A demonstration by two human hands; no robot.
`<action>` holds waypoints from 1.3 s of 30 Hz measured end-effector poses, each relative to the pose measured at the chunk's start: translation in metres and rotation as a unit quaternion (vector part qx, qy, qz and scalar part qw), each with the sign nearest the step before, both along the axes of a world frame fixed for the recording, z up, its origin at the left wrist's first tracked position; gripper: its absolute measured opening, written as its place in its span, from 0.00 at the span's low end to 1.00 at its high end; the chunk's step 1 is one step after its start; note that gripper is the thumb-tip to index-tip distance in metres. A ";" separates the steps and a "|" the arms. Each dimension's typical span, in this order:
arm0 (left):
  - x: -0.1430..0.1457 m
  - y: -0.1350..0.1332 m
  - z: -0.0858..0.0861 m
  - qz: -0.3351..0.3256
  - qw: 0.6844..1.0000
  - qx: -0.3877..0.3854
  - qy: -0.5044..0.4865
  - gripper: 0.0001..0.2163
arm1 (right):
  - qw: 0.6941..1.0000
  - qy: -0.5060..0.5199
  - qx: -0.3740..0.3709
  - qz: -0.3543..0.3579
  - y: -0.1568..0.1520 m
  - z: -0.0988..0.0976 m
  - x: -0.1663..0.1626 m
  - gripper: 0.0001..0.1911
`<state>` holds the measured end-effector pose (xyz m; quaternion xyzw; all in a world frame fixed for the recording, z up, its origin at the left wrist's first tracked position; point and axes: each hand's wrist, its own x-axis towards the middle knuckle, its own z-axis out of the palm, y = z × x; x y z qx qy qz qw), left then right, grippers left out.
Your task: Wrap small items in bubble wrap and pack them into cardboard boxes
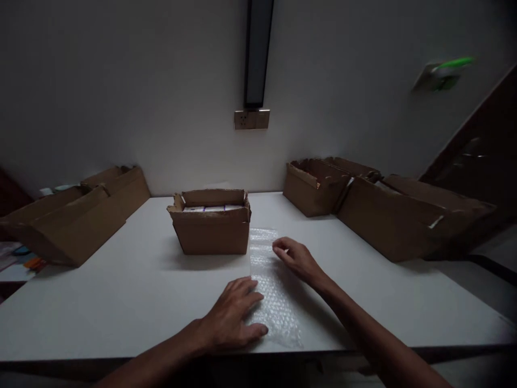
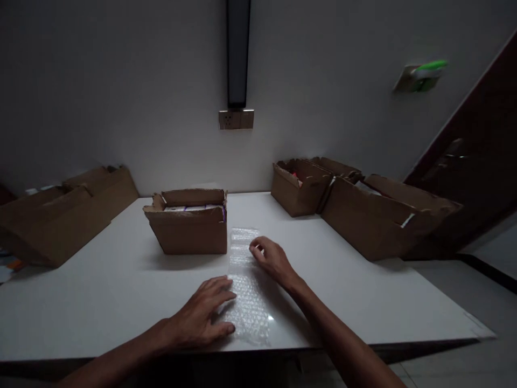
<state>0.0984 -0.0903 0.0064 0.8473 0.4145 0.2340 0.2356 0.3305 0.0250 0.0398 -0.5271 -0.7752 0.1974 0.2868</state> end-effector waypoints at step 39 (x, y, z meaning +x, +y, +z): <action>0.024 0.050 -0.023 -0.019 0.991 0.058 -0.123 0.08 | 0.965 -0.243 0.095 -0.030 0.126 -0.043 -0.044 0.21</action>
